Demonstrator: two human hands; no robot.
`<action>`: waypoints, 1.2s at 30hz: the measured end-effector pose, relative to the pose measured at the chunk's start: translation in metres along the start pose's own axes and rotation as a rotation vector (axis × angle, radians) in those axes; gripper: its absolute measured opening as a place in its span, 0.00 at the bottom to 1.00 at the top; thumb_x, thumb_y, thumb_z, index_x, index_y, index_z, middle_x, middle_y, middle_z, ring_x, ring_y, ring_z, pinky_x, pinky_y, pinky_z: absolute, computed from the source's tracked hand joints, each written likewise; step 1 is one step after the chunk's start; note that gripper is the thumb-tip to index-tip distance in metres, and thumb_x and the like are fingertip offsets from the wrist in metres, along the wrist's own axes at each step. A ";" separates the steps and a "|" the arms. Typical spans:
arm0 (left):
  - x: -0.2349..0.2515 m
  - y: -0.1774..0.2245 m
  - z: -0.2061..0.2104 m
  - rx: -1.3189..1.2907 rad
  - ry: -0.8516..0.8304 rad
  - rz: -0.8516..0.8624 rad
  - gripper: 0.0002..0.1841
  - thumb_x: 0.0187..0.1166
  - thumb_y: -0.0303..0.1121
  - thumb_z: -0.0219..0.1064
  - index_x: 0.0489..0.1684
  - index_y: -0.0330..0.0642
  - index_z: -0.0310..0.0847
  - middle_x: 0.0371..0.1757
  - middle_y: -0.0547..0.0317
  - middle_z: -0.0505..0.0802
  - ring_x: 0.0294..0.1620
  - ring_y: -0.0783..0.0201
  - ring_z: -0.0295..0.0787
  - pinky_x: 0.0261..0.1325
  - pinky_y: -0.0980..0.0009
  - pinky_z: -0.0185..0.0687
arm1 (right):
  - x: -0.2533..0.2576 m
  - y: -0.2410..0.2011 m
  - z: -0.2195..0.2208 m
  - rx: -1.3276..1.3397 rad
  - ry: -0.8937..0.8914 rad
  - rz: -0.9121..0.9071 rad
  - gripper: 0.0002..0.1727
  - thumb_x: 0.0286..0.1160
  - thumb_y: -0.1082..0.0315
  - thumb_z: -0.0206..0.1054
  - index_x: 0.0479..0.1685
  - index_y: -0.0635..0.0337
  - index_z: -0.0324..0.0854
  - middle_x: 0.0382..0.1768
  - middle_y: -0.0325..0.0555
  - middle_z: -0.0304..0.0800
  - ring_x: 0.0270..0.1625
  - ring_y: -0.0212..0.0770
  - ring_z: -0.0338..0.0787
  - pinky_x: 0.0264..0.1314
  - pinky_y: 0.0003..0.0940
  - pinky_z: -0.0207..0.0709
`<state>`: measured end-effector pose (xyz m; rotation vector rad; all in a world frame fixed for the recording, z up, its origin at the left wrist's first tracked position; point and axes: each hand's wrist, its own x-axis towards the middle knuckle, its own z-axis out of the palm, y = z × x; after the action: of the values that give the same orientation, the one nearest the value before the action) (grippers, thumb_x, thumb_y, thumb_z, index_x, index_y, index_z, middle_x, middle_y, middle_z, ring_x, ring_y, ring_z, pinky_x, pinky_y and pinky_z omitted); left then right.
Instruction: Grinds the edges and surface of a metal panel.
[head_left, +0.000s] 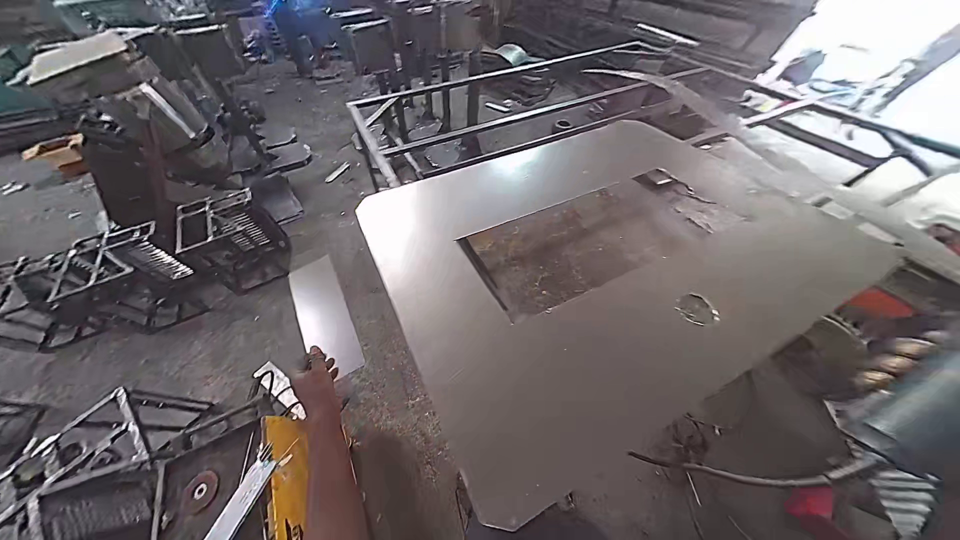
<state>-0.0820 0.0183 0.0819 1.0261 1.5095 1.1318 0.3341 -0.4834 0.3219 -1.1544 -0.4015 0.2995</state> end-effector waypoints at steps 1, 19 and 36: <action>-0.026 0.021 0.014 -0.043 -0.164 -0.032 0.26 0.92 0.50 0.56 0.72 0.34 0.73 0.54 0.44 0.90 0.44 0.55 0.93 0.45 0.57 0.92 | -0.002 -0.002 0.005 -0.032 0.178 0.021 0.09 0.79 0.67 0.45 0.45 0.55 0.71 0.30 0.39 0.86 0.29 0.34 0.90 0.31 0.26 0.87; -0.131 0.083 -0.026 -0.011 -0.383 0.094 0.09 0.89 0.35 0.59 0.41 0.45 0.83 0.29 0.73 0.93 0.31 0.80 0.91 0.38 0.79 0.89 | -0.019 -0.022 -0.097 0.075 0.293 -0.020 0.11 0.73 0.61 0.61 0.50 0.54 0.75 0.33 0.40 0.87 0.31 0.36 0.91 0.33 0.32 0.91; -0.516 -0.028 -0.029 -0.413 0.209 -0.002 0.13 0.91 0.38 0.56 0.59 0.41 0.78 0.41 0.62 0.92 0.41 0.70 0.93 0.46 0.66 0.93 | 0.006 -0.045 -0.283 0.135 -0.017 0.136 0.17 0.70 0.60 0.68 0.56 0.53 0.75 0.38 0.42 0.89 0.34 0.38 0.92 0.36 0.34 0.91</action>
<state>-0.0133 -0.4883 0.1608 0.6392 1.3537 1.5086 0.4697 -0.7299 0.2660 -1.0494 -0.3133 0.4480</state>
